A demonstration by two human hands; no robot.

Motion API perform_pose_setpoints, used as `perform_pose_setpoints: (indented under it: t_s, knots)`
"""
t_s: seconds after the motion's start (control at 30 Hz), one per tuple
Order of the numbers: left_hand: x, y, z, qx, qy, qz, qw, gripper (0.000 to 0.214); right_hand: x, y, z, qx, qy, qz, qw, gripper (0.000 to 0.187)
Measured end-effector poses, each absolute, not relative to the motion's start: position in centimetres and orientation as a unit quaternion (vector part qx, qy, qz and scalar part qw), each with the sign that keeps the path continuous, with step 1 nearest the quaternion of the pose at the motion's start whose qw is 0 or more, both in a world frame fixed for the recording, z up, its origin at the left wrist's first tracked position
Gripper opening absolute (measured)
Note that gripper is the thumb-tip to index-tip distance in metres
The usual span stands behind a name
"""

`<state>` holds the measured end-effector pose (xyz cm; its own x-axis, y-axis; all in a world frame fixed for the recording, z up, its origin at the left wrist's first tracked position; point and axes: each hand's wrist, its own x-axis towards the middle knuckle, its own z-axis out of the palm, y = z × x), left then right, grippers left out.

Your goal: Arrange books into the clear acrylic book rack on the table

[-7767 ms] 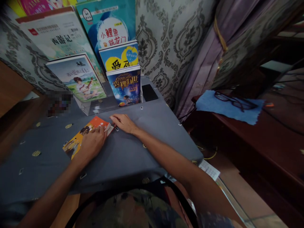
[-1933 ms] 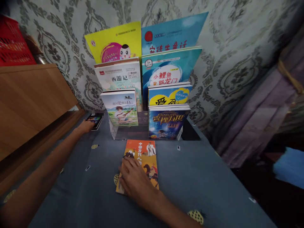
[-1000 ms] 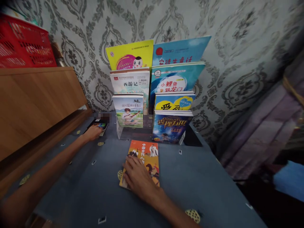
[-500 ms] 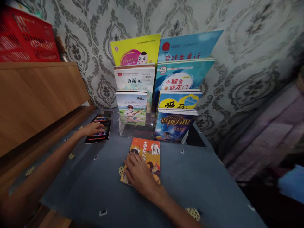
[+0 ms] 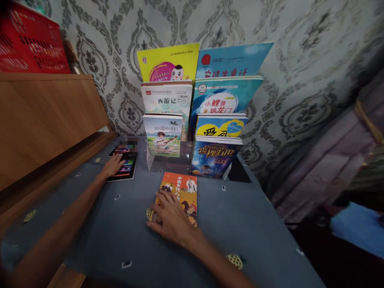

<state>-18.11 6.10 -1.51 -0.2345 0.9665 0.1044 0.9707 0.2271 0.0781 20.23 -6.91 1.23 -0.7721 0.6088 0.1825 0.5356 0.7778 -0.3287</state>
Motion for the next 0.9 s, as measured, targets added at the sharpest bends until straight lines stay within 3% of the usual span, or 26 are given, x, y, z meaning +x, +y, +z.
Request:
perform_pose_setpoints:
  t_s: [0.6, 0.9]
  knots:
    - [-12.3, -3.2, -2.5, -0.709, -0.703, -0.052, 0.029, 0.058, 21.9, -6.8, 2.3, -0.325, -0.928, 0.131, 0.127, 0.038]
    - [-9.7, -6.8, -2.9, -0.744, -0.662, -0.085, 0.030, 0.056, 23.3, -6.0, 1.7, -0.319, -0.934, 0.072, 0.141, 0.035]
